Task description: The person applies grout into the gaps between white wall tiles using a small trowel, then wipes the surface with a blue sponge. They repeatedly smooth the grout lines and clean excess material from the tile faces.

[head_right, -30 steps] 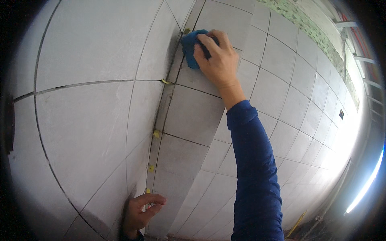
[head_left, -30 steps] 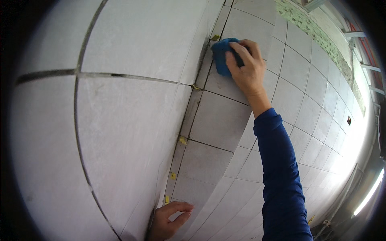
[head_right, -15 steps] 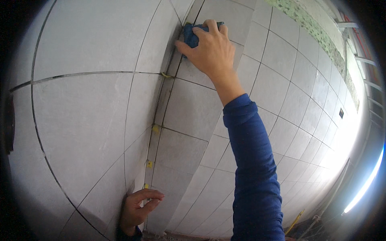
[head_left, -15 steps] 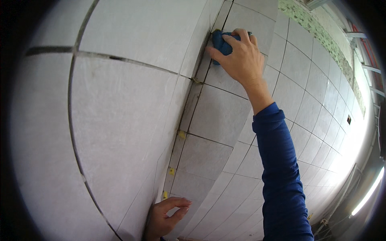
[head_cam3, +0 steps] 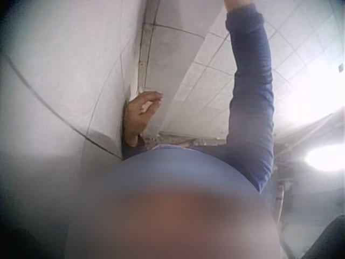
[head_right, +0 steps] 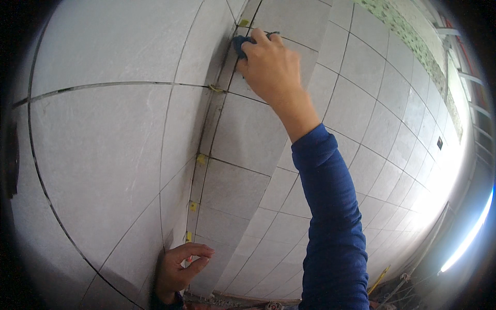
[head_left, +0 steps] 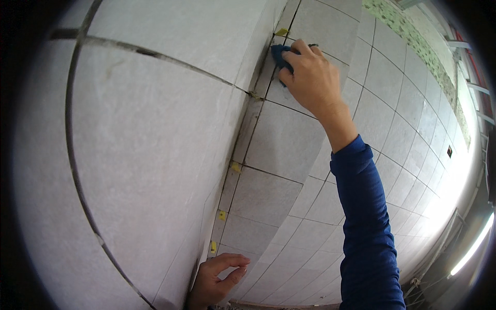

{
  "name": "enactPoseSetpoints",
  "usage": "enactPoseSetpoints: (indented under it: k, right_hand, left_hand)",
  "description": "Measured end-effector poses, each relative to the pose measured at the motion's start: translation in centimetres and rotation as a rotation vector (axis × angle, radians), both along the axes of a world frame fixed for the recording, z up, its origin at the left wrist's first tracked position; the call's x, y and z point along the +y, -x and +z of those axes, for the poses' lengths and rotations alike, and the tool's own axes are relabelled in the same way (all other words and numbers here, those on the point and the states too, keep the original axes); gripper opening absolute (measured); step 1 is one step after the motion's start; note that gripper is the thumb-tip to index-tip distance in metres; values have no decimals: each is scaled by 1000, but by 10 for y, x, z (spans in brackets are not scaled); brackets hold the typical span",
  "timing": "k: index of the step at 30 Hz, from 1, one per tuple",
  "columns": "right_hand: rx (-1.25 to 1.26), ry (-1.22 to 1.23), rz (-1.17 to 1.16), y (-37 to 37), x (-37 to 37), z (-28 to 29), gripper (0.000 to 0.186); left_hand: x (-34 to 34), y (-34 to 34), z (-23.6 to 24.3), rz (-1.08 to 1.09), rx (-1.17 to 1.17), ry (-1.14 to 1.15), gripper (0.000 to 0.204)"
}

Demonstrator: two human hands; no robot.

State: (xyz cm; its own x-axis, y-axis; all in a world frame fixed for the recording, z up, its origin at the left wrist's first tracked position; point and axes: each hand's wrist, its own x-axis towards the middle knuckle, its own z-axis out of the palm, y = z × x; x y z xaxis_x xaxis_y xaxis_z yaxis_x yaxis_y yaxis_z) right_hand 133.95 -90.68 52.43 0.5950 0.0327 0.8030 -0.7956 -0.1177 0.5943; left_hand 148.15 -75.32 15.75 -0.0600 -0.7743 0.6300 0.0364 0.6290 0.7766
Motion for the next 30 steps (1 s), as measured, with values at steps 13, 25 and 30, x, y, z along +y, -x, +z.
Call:
enactPoseSetpoints:
  k: [13,25,30]
  right_hand:
    - [34,-179,176,19,39,-15,29]
    - [119,-90,62,6,4,-29,25]
    - [218,-186,-112,7,23,-60,24]
  left_hand:
    - [0,-3,2,-88,31,0,16]
    - [-1,-2,-2,-45,-2,15,18]
    - [-1,-3,-1,-45,4,37,18]
